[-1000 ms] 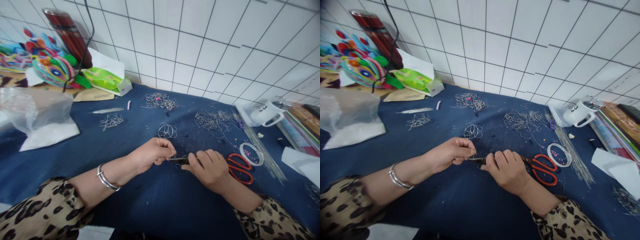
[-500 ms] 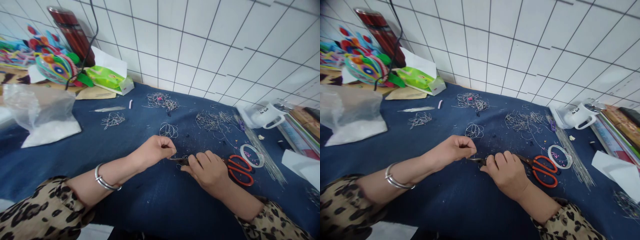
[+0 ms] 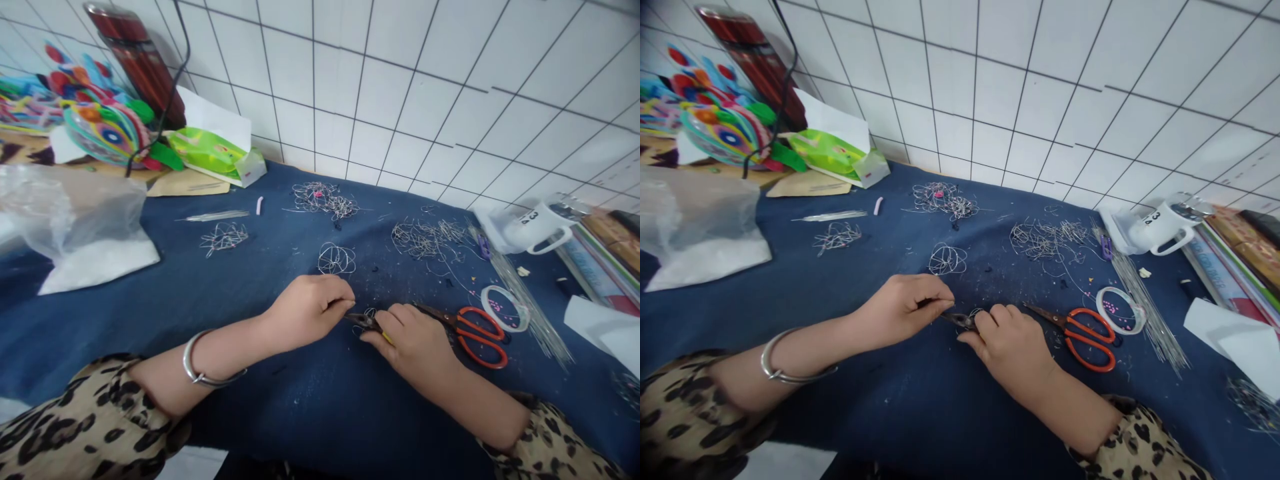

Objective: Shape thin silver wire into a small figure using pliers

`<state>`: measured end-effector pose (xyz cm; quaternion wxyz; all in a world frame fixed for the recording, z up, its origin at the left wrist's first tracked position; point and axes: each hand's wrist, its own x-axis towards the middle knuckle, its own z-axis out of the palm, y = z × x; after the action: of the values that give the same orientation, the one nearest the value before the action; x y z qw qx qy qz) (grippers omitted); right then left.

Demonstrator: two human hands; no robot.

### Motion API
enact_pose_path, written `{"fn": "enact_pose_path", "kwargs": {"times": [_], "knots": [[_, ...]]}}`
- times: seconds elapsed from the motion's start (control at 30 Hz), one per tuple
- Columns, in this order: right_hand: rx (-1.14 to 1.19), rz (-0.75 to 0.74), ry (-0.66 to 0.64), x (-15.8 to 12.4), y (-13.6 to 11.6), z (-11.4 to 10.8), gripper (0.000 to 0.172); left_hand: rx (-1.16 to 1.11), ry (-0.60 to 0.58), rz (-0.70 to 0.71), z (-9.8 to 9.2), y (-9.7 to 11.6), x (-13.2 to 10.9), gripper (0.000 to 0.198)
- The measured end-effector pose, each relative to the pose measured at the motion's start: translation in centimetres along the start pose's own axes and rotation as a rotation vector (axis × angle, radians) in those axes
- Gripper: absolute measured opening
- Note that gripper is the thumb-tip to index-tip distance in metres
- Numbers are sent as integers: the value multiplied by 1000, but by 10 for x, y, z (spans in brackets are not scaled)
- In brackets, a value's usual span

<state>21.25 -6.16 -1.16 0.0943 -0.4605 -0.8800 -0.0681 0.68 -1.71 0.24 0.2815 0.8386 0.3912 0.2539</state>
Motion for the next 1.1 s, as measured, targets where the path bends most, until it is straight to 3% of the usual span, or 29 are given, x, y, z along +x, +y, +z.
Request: {"fn": "enact_pose_path", "kwargs": {"times": [0.4, 0.7, 0.83, 1.0, 1.1], "knots": [[329, 101, -256, 3, 11, -12, 35, 156, -108, 231, 3, -3, -7, 22], [448, 87, -299, 3, 17, -14, 31, 198, -124, 287, 8, -2, -9, 23], [343, 96, -220, 0, 14, -7, 34, 105, -96, 186, 7, -2, -5, 21], [254, 83, -3, -4, 10, 3, 34, -248, -77, -145, 2, -8, 5, 14], [238, 74, 17, -5, 12, 6, 30, -415, -102, -253, 1, -14, 8, 13]]}}
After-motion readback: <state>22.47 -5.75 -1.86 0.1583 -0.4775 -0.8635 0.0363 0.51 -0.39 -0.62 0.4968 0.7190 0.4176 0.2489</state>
